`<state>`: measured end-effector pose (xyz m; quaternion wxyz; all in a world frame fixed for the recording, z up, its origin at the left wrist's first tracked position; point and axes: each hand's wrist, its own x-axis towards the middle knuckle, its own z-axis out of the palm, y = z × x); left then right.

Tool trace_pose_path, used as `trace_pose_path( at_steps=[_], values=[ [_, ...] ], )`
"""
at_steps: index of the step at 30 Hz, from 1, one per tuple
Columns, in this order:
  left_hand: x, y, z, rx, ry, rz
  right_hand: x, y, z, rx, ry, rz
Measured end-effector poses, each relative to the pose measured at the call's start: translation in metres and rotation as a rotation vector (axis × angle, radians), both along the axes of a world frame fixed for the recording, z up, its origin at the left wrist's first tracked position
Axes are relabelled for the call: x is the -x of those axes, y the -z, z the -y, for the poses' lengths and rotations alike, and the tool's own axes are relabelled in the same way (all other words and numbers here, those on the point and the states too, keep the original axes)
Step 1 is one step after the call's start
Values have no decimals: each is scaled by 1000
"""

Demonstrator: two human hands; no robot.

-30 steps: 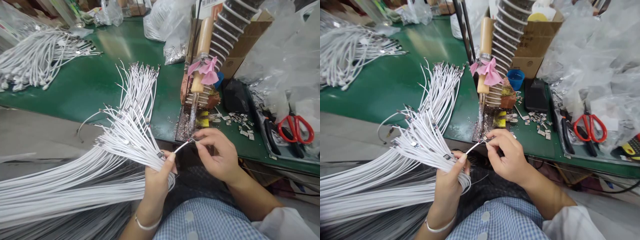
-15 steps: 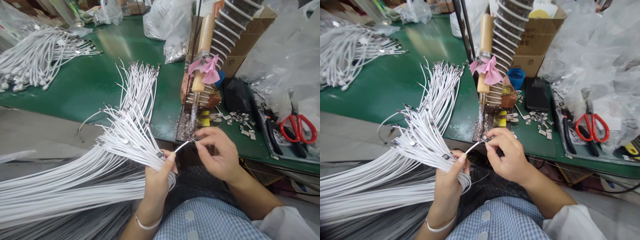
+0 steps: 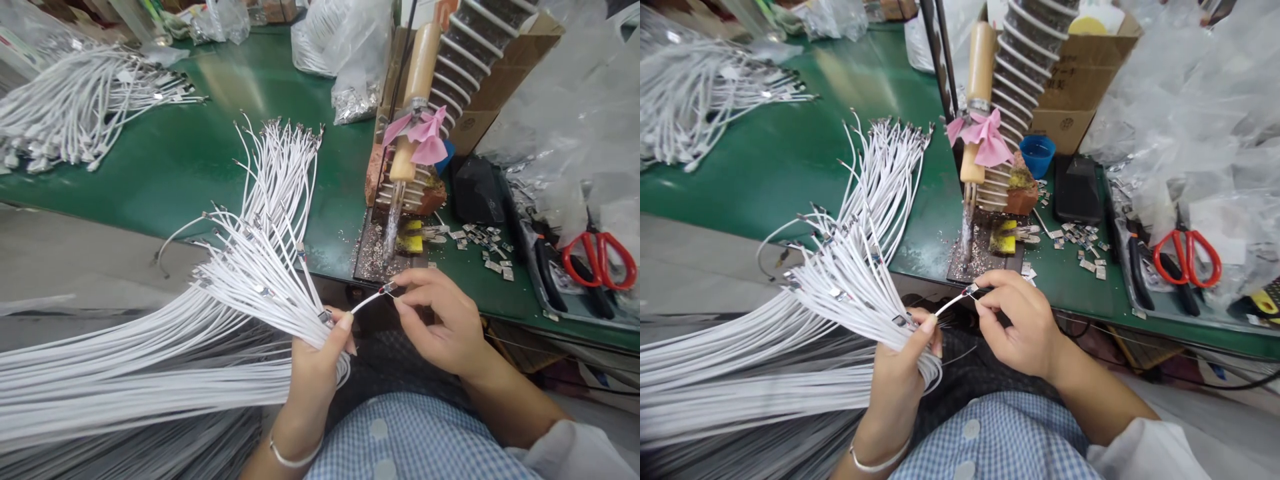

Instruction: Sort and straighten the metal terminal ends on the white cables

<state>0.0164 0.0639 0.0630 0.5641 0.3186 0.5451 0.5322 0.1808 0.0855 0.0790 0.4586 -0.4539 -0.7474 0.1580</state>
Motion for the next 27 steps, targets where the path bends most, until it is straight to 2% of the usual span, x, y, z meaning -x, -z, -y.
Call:
trace_pose_path(
  at_steps=[5, 8, 11, 13, 15, 18, 22, 27],
  values=[
    [5, 8, 6, 22, 50, 28, -4, 0, 6, -2, -49, -3],
    [8, 16, 11, 81, 57, 112, -9, -3, 10, 22, -186, -46],
    [11, 24, 16, 109, 70, 148, -12, -6, 13, 185, -404, -79],
    [13, 27, 19, 118, 105, 143, -11, -5, 14, 331, -475, -72],
    [16, 29, 22, 138, 140, 145, -5, -2, 13, 413, -455, -61],
    [20, 29, 27, 137, 183, 141, 13, 8, 11, 412, -409, -53],
    [24, 30, 32, 113, 197, 90, 38, 21, 6, 443, -432, -64],
    [25, 33, 36, 126, 197, 117, 46, 24, 4, 519, -448, -141]
  ],
)
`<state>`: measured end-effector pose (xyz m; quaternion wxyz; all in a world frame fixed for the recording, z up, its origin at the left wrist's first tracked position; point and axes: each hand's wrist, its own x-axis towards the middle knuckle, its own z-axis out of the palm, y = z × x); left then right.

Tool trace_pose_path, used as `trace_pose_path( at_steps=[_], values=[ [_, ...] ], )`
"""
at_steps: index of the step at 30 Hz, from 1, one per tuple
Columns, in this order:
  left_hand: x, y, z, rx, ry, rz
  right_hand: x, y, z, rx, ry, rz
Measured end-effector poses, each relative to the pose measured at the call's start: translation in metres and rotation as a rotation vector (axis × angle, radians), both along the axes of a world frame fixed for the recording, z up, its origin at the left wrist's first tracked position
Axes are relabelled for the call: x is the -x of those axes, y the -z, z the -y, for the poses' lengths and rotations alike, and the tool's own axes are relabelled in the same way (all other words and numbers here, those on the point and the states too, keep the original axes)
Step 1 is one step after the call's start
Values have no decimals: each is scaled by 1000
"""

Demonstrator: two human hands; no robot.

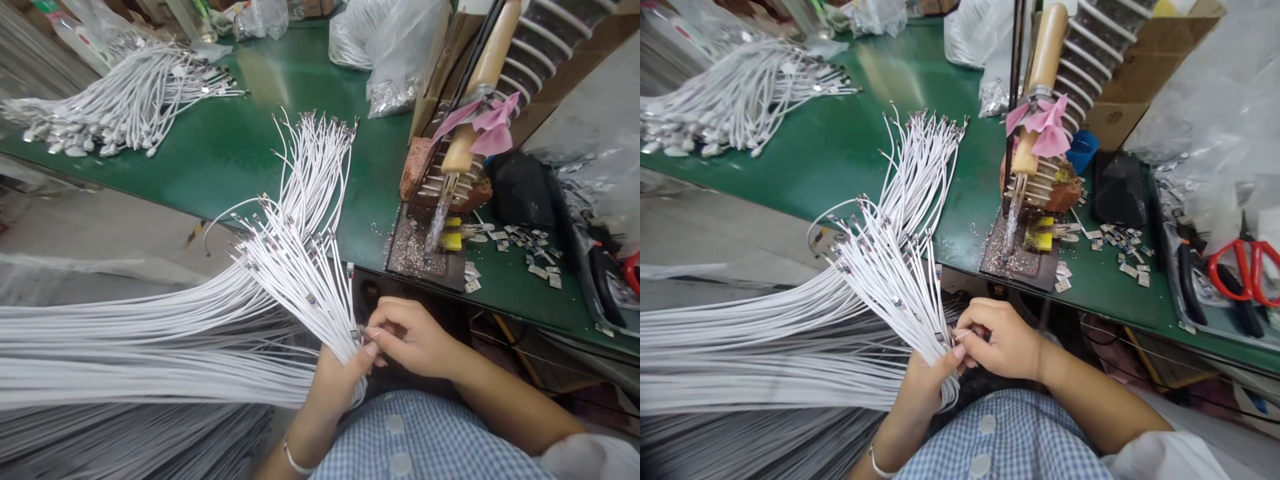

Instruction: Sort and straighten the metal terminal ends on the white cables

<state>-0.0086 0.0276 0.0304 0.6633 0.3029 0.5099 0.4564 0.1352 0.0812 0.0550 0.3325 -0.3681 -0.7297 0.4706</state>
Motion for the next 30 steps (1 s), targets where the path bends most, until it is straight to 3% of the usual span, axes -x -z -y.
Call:
trace_pose_path(
  at_steps=[3, 7, 11, 14, 24, 30],
  values=[
    [0, 1, 1, 6, 11, 14, -3, 1, 0, 9, 25, -12],
    [0, 3, 0, -13, 29, 1, -3, 3, 1, 7, -42, -35],
    [0, 1, 1, -9, 19, 20, 0, 4, 4, 218, -67, -58],
    [0, -2, 2, 2, -2, 28, 0, 4, 4, 276, -29, -36],
    [0, -3, 2, 21, -1, 55, -2, 2, 3, 207, 27, 8],
    [0, -5, -4, -95, 15, -26, 6, -5, 0, 74, 18, -67]
  ],
)
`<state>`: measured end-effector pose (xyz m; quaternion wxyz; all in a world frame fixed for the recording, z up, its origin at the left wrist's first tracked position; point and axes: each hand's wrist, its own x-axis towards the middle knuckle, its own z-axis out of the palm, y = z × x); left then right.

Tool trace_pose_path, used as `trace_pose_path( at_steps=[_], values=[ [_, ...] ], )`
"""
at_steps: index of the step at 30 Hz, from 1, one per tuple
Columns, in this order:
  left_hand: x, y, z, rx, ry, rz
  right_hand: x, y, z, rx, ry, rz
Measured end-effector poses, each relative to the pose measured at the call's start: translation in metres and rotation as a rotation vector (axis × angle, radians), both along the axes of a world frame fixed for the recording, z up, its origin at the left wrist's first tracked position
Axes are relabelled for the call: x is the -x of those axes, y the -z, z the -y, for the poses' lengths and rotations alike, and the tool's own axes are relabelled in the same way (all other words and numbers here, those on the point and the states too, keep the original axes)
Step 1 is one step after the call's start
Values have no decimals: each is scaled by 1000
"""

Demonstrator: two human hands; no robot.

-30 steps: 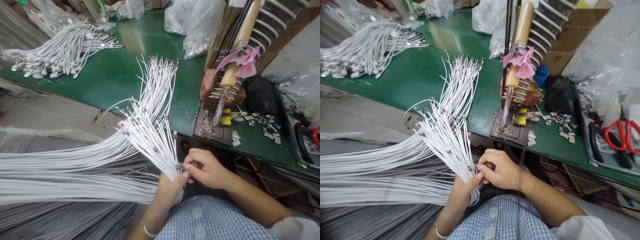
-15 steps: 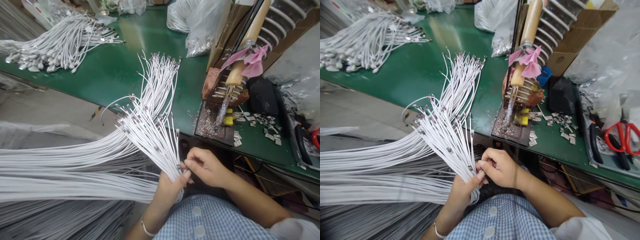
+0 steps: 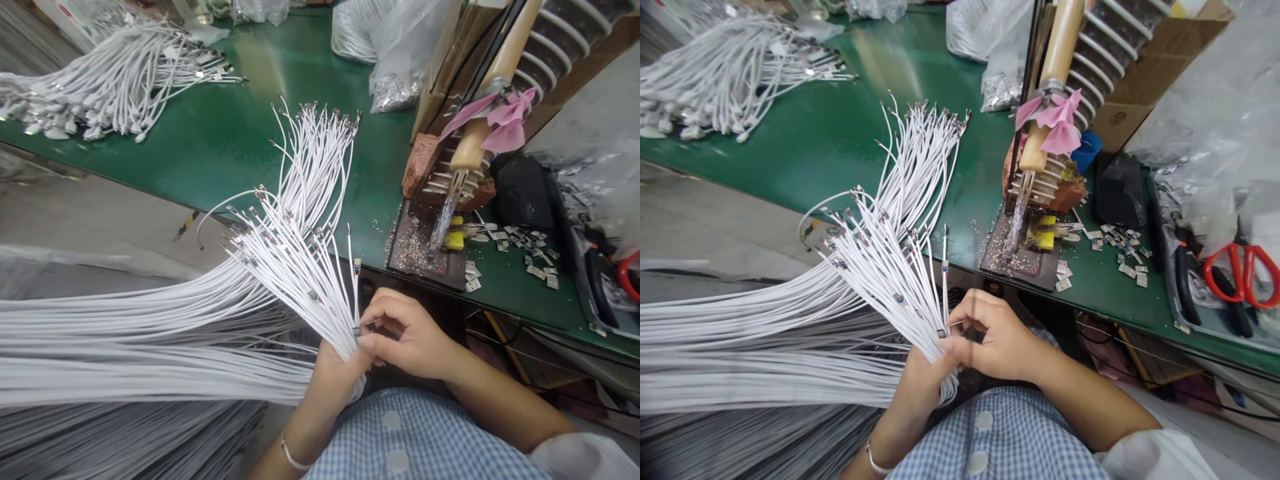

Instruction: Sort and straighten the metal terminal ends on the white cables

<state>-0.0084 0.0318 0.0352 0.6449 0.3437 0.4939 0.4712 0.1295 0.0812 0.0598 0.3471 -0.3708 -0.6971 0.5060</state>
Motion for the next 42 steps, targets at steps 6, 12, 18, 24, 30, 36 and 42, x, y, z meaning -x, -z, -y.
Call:
trace_pose_path(
  at_steps=[6, 12, 18, 24, 30, 36, 42],
  values=[
    [-1, 6, 0, 2, -41, 11, 3, 1, -1, 26, 0, 0],
    [4, 1, 2, -2, -19, -31, -2, 8, 4, 234, -9, -99],
    [3, 3, 3, 30, -50, -25, 0, 4, 2, 169, 1, -25],
    [-4, 1, 1, 103, -182, 97, -1, 4, 3, 228, -2, -81],
    [-3, 0, 2, 114, -198, 100, -5, 6, 0, 179, -5, -78],
    [1, 7, 8, 114, -192, 67, -2, 12, -10, 115, 132, 27],
    [4, 9, 17, 177, -166, 47, 14, 17, -14, 379, 160, -175]
  ],
)
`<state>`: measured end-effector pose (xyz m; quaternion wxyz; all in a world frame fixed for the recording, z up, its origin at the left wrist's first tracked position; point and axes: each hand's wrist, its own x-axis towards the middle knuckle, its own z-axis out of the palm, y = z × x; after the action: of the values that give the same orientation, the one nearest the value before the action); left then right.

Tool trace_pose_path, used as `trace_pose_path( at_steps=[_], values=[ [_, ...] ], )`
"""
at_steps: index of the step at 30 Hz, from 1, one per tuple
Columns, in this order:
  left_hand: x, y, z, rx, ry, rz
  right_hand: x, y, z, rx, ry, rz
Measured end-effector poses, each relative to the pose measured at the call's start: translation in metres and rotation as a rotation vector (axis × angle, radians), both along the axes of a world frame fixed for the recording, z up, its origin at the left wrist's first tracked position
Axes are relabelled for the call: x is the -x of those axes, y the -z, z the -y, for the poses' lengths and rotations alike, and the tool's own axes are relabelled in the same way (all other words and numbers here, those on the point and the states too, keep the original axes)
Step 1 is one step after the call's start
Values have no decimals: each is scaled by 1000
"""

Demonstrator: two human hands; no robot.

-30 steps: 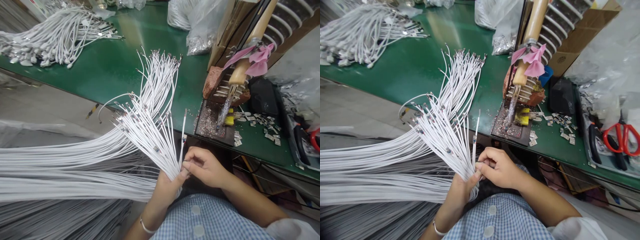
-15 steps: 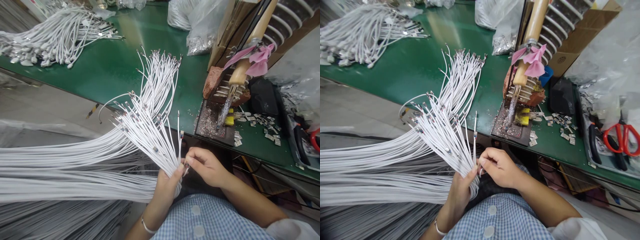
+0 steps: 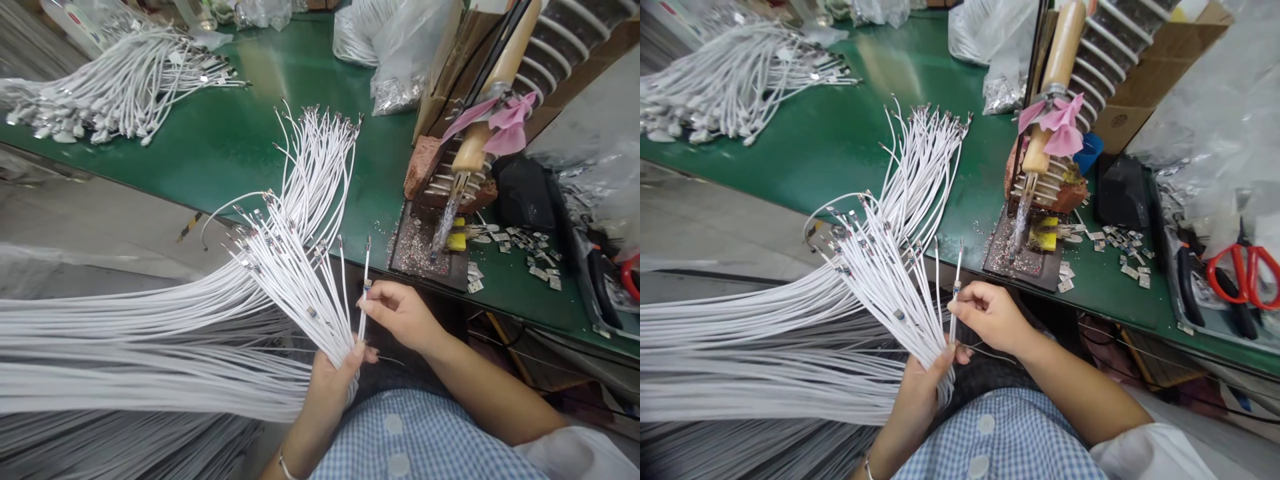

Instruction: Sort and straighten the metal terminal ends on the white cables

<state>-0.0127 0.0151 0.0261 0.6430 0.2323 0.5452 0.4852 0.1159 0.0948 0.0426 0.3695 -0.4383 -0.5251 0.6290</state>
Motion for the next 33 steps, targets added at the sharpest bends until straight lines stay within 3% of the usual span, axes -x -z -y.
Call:
trace_pose_path(
  at_steps=[5, 8, 21, 33],
  values=[
    [0, 7, 3, 29, -70, -124, 5, 2, 4, 85, -35, -39],
    [1, 9, 2, 14, -50, -154, 7, 4, 7, 108, -75, -34],
    [2, -3, 1, 7, -61, -161, -4, 3, 13, -20, -177, 59],
    [2, 5, 2, 11, -70, -152, -9, 9, 19, -14, -214, 49]
  ],
)
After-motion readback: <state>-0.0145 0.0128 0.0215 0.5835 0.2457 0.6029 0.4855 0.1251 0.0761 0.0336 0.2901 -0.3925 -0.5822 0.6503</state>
